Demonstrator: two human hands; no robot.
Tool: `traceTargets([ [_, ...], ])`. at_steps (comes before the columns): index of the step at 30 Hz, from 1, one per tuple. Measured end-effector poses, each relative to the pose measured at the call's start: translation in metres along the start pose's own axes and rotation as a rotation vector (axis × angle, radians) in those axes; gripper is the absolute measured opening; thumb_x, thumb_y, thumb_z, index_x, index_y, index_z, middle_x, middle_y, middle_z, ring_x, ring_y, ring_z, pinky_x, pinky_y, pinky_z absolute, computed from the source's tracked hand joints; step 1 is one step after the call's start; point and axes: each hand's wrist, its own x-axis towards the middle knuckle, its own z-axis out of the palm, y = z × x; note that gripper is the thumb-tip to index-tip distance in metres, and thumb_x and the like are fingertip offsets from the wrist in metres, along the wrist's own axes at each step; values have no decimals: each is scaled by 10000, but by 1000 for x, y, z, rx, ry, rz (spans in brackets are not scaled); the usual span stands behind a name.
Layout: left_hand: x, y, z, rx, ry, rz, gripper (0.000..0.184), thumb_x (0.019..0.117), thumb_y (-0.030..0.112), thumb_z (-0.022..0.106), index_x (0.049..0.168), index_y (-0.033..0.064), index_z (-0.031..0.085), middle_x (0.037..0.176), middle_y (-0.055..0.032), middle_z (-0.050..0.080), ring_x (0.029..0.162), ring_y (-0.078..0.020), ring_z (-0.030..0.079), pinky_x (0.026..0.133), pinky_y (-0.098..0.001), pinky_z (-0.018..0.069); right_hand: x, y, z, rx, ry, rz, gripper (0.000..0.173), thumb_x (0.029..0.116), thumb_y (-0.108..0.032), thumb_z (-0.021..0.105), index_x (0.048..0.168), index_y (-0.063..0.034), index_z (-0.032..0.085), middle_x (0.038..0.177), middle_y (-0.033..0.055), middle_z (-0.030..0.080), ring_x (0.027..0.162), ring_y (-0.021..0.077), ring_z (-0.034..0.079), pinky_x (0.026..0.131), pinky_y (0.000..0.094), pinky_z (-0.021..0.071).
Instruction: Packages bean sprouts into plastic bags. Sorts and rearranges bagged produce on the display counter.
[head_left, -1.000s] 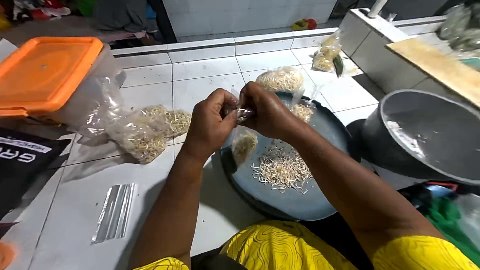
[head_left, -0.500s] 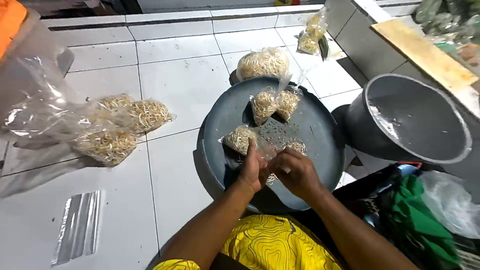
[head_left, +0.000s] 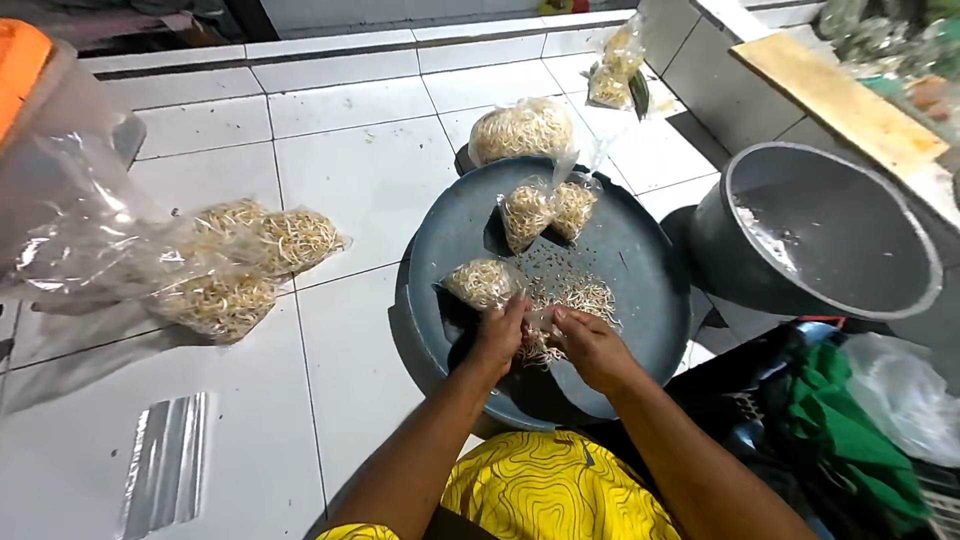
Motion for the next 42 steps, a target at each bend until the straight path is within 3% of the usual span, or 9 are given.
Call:
traceTargets([
  [4,-4,5,4,73,101,-29,285,1101,216,462,1245,35,629,1020,-120,685,881,-178,673,776,-367,586,17,4,15,-311,13,-291,328,1041,-166,533,1328,-112,682,1464,119,541,1250,240,598,1008,427,563],
  [6,-5,8,-1,-32,126,-6,269,1079,258,533,1212,51,642,936,-86,658,784,-146,624,712,-325,551,27,-3,15,-814,72,-381,422,976,-183,657,1395,-130,639,1391,173,573,1207,288,614,985,479,563],
  [10,-4,10,-10,-249,-44,44,168,1044,154,590,1135,30,657,770,-52,599,560,-94,509,539,-237,491,34,-6,12,-1072,52,-314,248,1004,-319,636,1061,-98,730,1105,124,635,1028,271,642,892,478,574],
  [14,-2,18,-20,-168,-144,89,215,1078,198,511,1090,30,643,789,-53,595,589,-110,531,568,-258,509,27,2,2,-593,-91,-138,362,1110,-305,395,1028,-43,631,887,69,687,754,173,688,698,379,611],
  [17,-4,36,-30,-64,-268,109,198,1077,221,516,1063,54,623,750,-39,573,596,-114,539,597,-269,518,21,-3,3,-42,-40,-6,300,1102,-279,434,1027,-45,606,760,45,579,593,133,549,561,302,512],
  [22,-12,97,-49,725,-362,187,219,1061,246,552,1035,46,636,775,-68,616,634,-156,579,594,-330,517,23,-28,16,-83,117,-265,161,1009,-111,620,1135,-35,686,886,73,699,684,151,653,655,335,597],
  [28,-39,134,-27,1690,28,533,188,953,205,650,1096,89,689,1057,-134,653,924,-332,678,737,-540,586,43,-56,44,-652,190,-801,136,918,-51,717,1051,-65,744,987,43,699,855,106,679,776,294,619],
  [35,-28,93,-36,1461,-51,882,111,939,97,627,995,56,714,1108,-130,634,1052,-292,639,880,-457,575,50,-69,47,-720,119,-443,310,958,-105,692,1268,-87,683,915,43,713,746,140,675,723,361,610],
  [42,-23,87,-48,1193,-213,404,100,915,61,627,996,41,680,1036,-94,668,934,-205,675,829,-445,594,28,-48,42,-942,20,-533,533,900,-150,744,1413,-202,612,1079,3,731,1033,193,677,928,443,577],
])
